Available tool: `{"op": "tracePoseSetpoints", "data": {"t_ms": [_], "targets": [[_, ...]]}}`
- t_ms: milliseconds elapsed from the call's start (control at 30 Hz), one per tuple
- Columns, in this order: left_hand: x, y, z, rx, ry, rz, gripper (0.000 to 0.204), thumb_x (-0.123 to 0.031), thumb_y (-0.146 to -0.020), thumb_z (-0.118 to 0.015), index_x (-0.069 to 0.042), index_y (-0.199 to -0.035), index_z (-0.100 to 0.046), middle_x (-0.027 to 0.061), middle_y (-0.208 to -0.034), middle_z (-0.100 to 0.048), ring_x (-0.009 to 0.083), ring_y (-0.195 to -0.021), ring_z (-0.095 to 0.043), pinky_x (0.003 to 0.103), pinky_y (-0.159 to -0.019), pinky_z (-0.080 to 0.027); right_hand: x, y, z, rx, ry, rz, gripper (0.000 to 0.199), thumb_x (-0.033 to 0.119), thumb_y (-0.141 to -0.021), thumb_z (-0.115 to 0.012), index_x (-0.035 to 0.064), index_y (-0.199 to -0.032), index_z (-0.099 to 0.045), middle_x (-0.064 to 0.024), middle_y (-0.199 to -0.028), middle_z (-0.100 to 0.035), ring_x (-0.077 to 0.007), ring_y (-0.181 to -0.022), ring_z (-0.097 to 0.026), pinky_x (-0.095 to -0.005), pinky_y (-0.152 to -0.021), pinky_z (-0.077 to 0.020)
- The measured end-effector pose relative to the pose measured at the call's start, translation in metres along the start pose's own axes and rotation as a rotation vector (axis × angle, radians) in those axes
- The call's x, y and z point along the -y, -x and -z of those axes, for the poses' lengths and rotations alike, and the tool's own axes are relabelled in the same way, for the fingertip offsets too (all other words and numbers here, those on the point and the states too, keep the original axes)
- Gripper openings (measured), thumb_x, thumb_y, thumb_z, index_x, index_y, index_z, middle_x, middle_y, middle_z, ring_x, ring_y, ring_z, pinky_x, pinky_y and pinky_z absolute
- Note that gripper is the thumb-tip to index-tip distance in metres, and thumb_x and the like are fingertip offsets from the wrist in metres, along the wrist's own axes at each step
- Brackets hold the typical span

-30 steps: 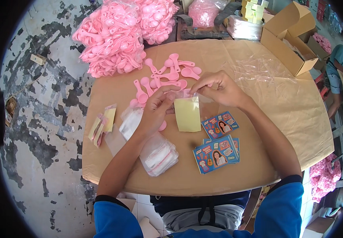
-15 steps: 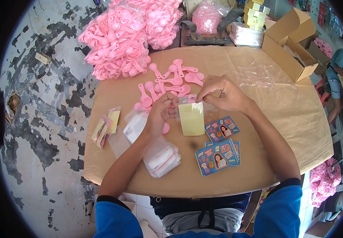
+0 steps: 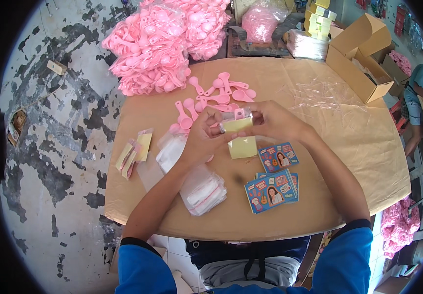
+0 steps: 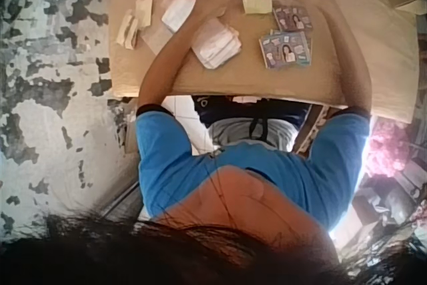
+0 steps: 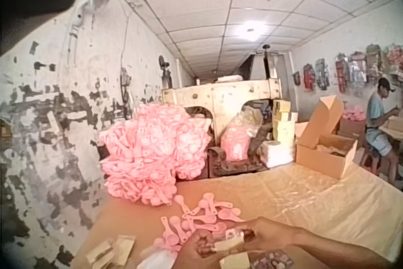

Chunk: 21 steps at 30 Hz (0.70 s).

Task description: The person packages plastic spoons and printed cards by inserting them into clear plastic sleeves by hand.

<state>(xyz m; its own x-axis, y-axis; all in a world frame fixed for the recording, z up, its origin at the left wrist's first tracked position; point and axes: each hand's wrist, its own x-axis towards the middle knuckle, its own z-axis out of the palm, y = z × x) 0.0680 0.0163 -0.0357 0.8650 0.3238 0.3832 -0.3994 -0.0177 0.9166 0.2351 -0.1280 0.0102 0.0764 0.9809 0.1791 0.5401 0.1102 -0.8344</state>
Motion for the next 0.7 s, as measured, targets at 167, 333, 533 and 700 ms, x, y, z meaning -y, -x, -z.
{"op": "tracePoseSetpoints", "data": {"t_ms": [167, 333, 533, 700], "targets": [[-0.013, -0.004, 0.005, -0.183, 0.287, 0.009, 0.032, -0.005, -0.093, -0.06, -0.006, -0.119, -0.042, 0.0121, -0.112, -0.055, 0.0161, -0.098, -0.061, 0.032, -0.081, -0.053, 0.027, -0.006, 0.011, -0.208, -0.076, -0.095, 0.035, 0.015, -0.09, -0.069, -0.0003, -0.12, -0.06, -0.0048, -0.091, -0.069, -0.0091, -0.075, -0.061, -0.0264, -0.068, -0.0514], [0.004, 0.002, 0.012, -0.094, -0.111, 0.109, 0.02, -0.017, -0.096, -0.056, -0.004, -0.111, -0.054, 0.0055, -0.102, -0.061, 0.0127, -0.091, -0.061, 0.029, -0.073, -0.052, 0.11, -0.045, -0.032, -0.178, -0.131, 0.033, 0.044, 0.025, -0.091, -0.068, 0.0049, -0.129, -0.056, -0.0058, -0.09, -0.07, -0.0083, -0.074, -0.065, -0.0222, -0.061, -0.0504], [0.012, 0.008, -0.009, 0.149, -0.669, -0.121, 0.017, -0.019, -0.087, -0.063, -0.003, -0.092, -0.06, 0.0071, -0.091, -0.061, 0.0169, -0.084, -0.06, 0.032, -0.072, -0.049, 0.091, -0.167, -0.133, 0.219, 0.026, 0.055, 0.055, 0.035, -0.084, -0.071, -0.0025, -0.122, -0.057, -0.0201, -0.101, -0.066, -0.0221, -0.087, -0.066, -0.0347, -0.074, -0.0527], [0.011, 0.013, -0.007, 0.463, -0.868, -0.417, 0.015, -0.015, -0.082, -0.066, -0.005, -0.092, -0.061, 0.007, -0.088, -0.056, 0.0218, -0.083, -0.057, 0.034, -0.074, -0.047, 0.103, -0.161, -0.17, 0.111, 0.596, 0.129, 0.055, 0.038, -0.077, -0.075, -0.0004, -0.113, -0.061, -0.0196, -0.106, -0.064, -0.0295, -0.099, -0.061, -0.0417, -0.082, -0.049]]}}
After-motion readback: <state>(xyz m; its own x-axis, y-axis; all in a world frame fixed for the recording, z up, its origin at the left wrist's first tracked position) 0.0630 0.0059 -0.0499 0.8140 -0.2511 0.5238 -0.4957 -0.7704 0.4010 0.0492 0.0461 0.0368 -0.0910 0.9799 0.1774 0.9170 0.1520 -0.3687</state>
